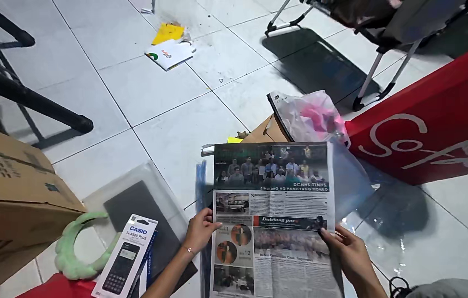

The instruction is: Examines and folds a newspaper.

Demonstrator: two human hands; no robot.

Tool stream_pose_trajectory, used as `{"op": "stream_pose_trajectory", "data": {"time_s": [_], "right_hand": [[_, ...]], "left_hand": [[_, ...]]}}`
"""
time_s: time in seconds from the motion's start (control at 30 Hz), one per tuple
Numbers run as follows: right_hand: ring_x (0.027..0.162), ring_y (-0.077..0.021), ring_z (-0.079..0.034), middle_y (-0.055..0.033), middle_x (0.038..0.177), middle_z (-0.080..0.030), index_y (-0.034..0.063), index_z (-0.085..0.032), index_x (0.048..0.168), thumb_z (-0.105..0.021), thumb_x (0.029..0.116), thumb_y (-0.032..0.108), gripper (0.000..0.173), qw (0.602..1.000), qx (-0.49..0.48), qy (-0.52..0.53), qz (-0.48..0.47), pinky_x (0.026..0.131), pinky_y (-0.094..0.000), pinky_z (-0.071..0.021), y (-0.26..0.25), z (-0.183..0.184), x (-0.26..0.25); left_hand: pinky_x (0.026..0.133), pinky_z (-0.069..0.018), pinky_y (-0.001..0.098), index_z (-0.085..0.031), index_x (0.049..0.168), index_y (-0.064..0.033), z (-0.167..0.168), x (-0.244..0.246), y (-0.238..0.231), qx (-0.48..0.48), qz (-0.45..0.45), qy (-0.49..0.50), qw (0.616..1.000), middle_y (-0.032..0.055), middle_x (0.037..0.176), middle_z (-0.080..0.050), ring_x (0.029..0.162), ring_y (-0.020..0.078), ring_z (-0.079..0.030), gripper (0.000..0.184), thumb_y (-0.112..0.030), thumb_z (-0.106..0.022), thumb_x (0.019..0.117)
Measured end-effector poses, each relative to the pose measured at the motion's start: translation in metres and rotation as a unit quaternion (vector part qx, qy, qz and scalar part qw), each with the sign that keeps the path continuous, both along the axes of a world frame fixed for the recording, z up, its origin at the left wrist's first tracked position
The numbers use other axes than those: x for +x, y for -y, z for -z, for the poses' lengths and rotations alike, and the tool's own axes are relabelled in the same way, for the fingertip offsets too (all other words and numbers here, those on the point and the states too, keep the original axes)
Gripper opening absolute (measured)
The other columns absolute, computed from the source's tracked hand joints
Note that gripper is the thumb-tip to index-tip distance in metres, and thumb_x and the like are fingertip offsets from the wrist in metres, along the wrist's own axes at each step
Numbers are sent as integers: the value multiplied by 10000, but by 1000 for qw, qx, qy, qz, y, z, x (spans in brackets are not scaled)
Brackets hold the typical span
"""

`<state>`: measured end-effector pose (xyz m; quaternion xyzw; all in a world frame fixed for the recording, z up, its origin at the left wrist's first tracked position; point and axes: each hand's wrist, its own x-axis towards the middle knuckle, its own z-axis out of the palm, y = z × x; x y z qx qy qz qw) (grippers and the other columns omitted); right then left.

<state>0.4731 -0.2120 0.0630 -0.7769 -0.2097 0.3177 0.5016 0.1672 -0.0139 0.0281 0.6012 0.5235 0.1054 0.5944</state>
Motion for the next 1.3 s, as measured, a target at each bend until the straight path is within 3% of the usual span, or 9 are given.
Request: {"op": "stream_pose_trajectory", "data": {"time_s": [0.17,0.4,0.5,0.63,0.77,0.97,1.13,1.2,1.3], "right_hand": [[750,-21,-706,44,868,-751,32,-667,1098,-626,912,20,191,997,47,-19,-51,704,-200,-595,4,-11,-5],[731,42,-669,135,779,-725,170,-702,843,-575,859,2,211,990,119,-15,-69,687,-179,-566,-15,-30,-22],[874,9,-695,76,931,-756,60,-687,979,-592,926,93,114,970,182,5,-159,822,-200,-571,-24,-29,-14],[812,46,-678,136,924,-729,137,-663,1051,-525,949,143,172,959,197,15,-203,759,-162,-579,-45,-36,-18],[780,25,-671,104,875,-710,123,-637,1051,-267,1005,105,374,980,149,-32,-125,727,-179,-578,-57,-59,-39],[719,5,-668,77,826,-717,141,-676,1014,-287,989,120,390,981,138,-45,-131,645,-185,-561,-60,-60,-41],[717,29,-639,114,905,-705,151,-657,1135,-392,968,121,315,966,153,-20,-210,611,-174,-541,-53,-91,-73],[951,-38,-685,3,1185,-694,30,-606,1302,-524,962,105,358,929,160,3,-334,766,-245,-603,-50,-109,-114],[1268,-237,-621,-211,1417,-584,-73,-445,1478,-581,1005,131,533,832,181,44,-523,1059,-396,-526,-65,-110,-167]], "left_hand": [[788,-562,297,-662,1080,38,-12,-23,-10,51,15,79,995,106,960,-679,824,124,-660,201,-38,-730,908],[834,-558,215,-688,1011,31,-35,-60,-18,104,2,188,977,-13,938,-715,879,1,-659,148,79,-613,893],[917,-532,273,-674,965,41,-36,-67,-27,129,38,246,960,100,1161,-725,1085,93,-672,151,17,-533,919],[755,-568,259,-533,1100,-15,-66,-61,-23,64,17,193,979,0,912,-641,789,40,-649,189,-25,-359,1024],[642,-549,216,-552,1096,-39,-74,-63,-22,60,-1,213,975,-22,925,-637,716,26,-627,229,-9,-334,1031],[573,-536,181,-609,1016,-79,-81,-71,-18,33,-15,246,969,-57,827,-679,642,5,-631,320,-18,-295,1020],[689,-623,292,-676,1213,-90,-87,-71,-2,-17,47,328,943,-12,1178,-723,891,88,-730,449,-308,-380,956],[807,-609,327,-606,1326,-7,-95,-62,18,26,75,303,950,54,1324,-647,1059,118,-687,623,-509,-532,964],[859,-594,280,-619,1254,88,-105,-47,40,141,49,229,962,138,1226,-668,1039,101,-679,451,-133,-702,870]]}}
